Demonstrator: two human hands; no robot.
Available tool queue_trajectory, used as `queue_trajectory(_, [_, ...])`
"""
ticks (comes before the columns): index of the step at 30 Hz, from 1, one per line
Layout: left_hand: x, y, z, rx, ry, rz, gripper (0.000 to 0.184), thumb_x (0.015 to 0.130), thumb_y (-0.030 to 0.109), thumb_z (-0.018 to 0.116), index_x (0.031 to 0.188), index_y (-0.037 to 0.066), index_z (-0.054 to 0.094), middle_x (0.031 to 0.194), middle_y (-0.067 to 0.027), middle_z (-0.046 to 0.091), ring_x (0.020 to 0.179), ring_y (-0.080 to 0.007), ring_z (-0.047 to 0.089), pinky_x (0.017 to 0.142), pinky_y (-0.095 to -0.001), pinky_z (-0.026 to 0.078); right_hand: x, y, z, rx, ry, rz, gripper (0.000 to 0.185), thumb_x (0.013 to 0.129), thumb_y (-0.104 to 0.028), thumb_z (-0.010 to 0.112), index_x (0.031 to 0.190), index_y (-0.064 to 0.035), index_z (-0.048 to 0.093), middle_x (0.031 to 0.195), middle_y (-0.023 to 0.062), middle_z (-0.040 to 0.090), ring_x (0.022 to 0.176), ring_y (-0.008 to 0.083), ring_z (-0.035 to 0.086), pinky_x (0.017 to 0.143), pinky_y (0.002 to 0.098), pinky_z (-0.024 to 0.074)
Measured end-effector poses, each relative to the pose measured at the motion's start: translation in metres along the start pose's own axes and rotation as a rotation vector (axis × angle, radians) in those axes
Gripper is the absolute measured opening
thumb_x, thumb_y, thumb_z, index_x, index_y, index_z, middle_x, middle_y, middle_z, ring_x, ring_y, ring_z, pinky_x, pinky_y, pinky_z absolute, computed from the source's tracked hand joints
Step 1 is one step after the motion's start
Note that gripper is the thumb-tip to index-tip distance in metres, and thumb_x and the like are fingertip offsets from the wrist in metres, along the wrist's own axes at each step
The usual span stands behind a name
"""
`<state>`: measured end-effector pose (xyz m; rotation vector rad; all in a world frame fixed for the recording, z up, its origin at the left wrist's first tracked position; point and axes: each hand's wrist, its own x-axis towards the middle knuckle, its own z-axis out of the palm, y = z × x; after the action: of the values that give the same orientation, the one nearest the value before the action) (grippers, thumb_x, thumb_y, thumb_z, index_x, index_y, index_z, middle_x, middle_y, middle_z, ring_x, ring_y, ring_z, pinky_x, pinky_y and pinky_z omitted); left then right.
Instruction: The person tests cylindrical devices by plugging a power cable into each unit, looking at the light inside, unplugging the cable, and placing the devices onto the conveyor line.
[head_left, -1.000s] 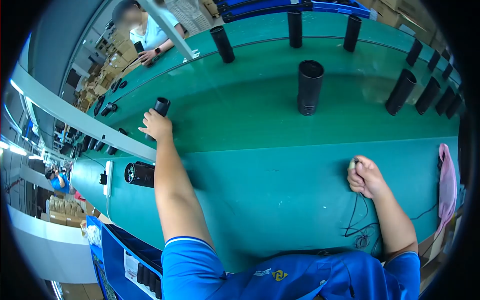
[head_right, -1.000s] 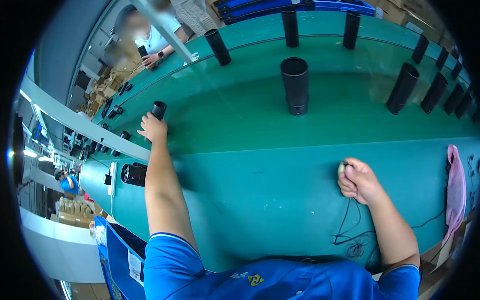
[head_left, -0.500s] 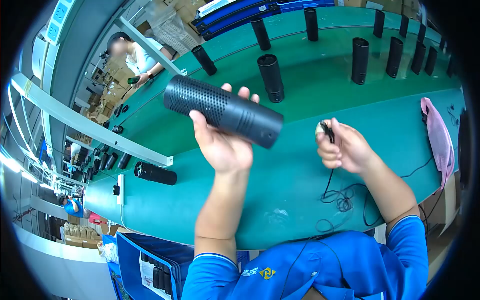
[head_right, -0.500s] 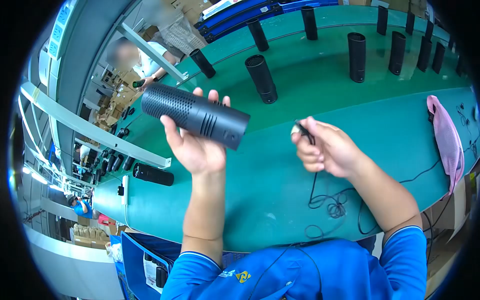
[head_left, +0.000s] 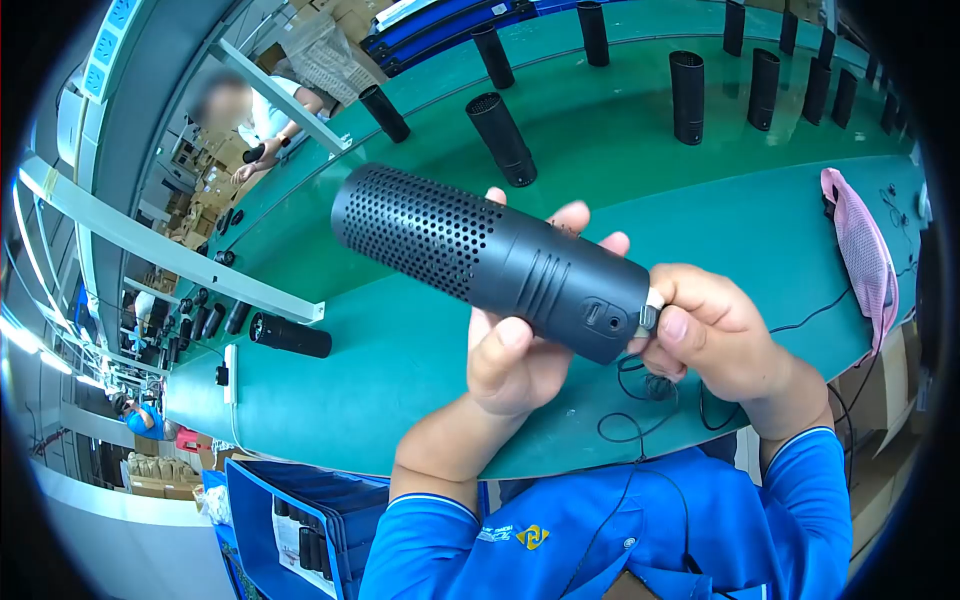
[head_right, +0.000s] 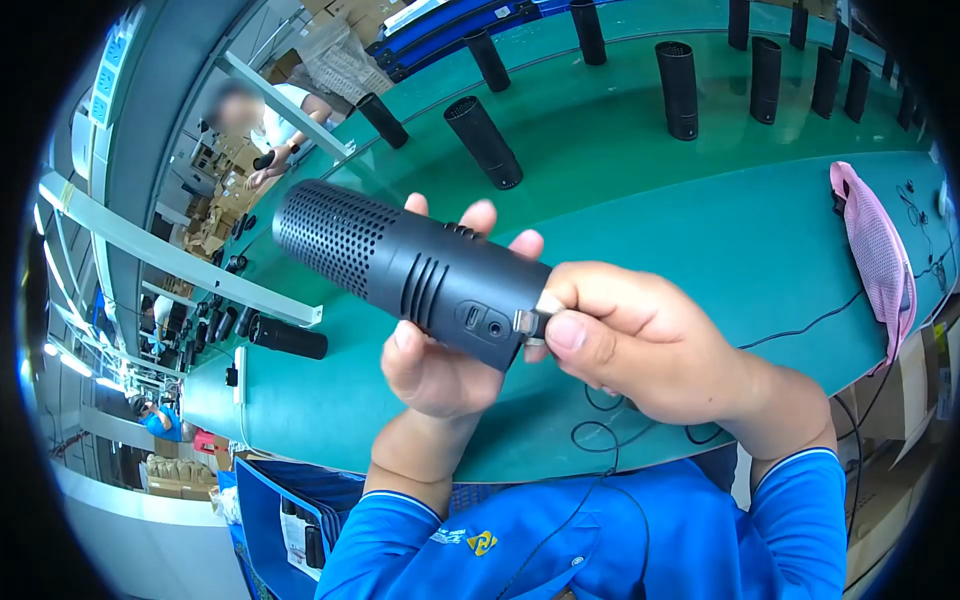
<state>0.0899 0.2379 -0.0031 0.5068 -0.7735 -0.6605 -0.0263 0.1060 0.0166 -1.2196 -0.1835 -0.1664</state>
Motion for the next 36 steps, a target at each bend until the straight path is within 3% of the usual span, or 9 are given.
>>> queue_trajectory(1, [0.000,-0.001,-0.001,-0.001,-0.002,0.000,0.071,0.083,0.048,0.055,0.140,0.019,0.025,0.128,-0.0158,0.042,0.116,-0.0343,0.049,0.096,-0.0536,0.041,0.000,-0.003,0.000,-0.002,0.001,-0.001,0.017,0.092,-0.016,0.053,0.090,0.0004,0.056,0.078,0.0087,0.058,0.054,0.0093,0.044,0.048,0.0195,0.0350])
queue_trajectory(5, [0.001,-0.007,-0.018,0.167,-0.020,0.154,0.095,0.074,0.019,0.065,0.144,0.021,0.001,0.132,-0.0177,0.036,0.117,-0.0378,0.046,0.097,-0.0512,0.040,0.002,-0.013,0.000,-0.324,0.040,-0.038,0.014,0.088,-0.012,0.054,0.078,-0.0018,0.055,0.067,0.0049,0.054,0.050,0.0098,0.040,0.046,0.0214,0.0320])
queue_trajectory(10, [0.002,-0.014,-0.028,0.331,-0.159,0.288,0.094,0.074,0.019,0.068,0.143,0.019,0.004,0.123,-0.0177,0.042,0.114,-0.0367,0.048,0.096,-0.0504,0.041,0.004,-0.017,-0.003,-0.717,0.102,-0.061,0.021,0.083,-0.006,0.055,0.063,-0.0044,0.054,0.053,0.0001,0.048,0.046,0.0105,0.036,0.044,0.0238,0.0282])
queue_trajectory(16, [0.004,-0.005,-0.036,0.606,-0.186,0.369,0.091,0.069,0.021,0.074,0.140,0.017,0.017,0.117,-0.0171,0.047,0.109,-0.0354,0.052,0.093,-0.0487,0.044,0.007,-0.014,-0.008,-0.867,0.102,-0.075,0.020,0.081,-0.007,0.057,0.062,-0.0045,0.051,0.051,0.0004,0.044,0.044,0.0125,0.032,0.044,0.0260,0.0263])
queue_trajectory(20, [0.004,0.000,-0.029,0.869,-0.297,0.425,0.095,0.070,0.027,0.077,0.142,0.030,0.014,0.121,-0.0146,0.042,0.106,-0.0318,0.054,0.093,-0.0487,0.045,0.009,-0.017,-0.015,-0.945,0.041,-0.035,0.020,0.081,-0.006,0.058,0.062,-0.0044,0.050,0.051,0.0013,0.042,0.044,0.0136,0.031,0.044,0.0263,0.0264])
queue_trajectory(26, [0.009,-0.009,-0.034,0.937,-0.332,0.570,0.096,0.068,0.023,0.079,0.141,0.033,0.018,0.120,-0.0146,0.044,0.107,-0.0307,0.054,0.092,-0.0464,0.046,0.016,-0.012,-0.023,-0.875,0.046,0.017,0.022,0.080,-0.005,0.058,0.060,-0.0041,0.048,0.052,0.0015,0.041,0.045,0.0145,0.031,0.044,0.0269,0.0261])
queue_trajectory(31, [0.011,0.001,-0.032,0.958,-0.319,0.395,0.080,0.075,0.027,0.073,0.138,0.020,0.025,0.120,-0.0149,0.045,0.107,-0.0293,0.054,0.092,-0.0459,0.046,0.019,-0.005,-0.019,-1.013,0.105,-0.097,0.014,0.079,-0.004,0.059,0.067,-0.0036,0.053,0.054,0.0025,0.044,0.045,0.0154,0.034,0.046,0.0248,0.0290])
queue_trajectory(33, [0.006,-0.006,-0.031,0.693,-0.111,0.268,0.068,0.079,0.032,0.066,0.134,0.012,0.031,0.117,-0.0150,0.047,0.105,-0.0289,0.055,0.092,-0.0453,0.046,0.022,0.004,-0.020,-1.107,0.168,-0.257,0.002,0.079,-0.003,0.058,0.077,-0.0031,0.058,0.055,0.0028,0.047,0.046,0.0155,0.038,0.048,0.0237,0.0316])
queue_trajectory(36, [0.002,-0.010,-0.031,0.426,0.099,0.137,0.061,0.084,0.036,0.060,0.129,0.004,0.036,0.115,-0.0152,0.049,0.103,-0.0285,0.057,0.092,-0.0447,0.046,0.024,0.011,-0.022,-1.192,0.226,-0.415,0.010,0.079,-0.002,0.057,0.087,-0.0026,0.063,0.057,0.0031,0.050,0.047,0.0156,0.041,0.050,0.0225,0.0342])
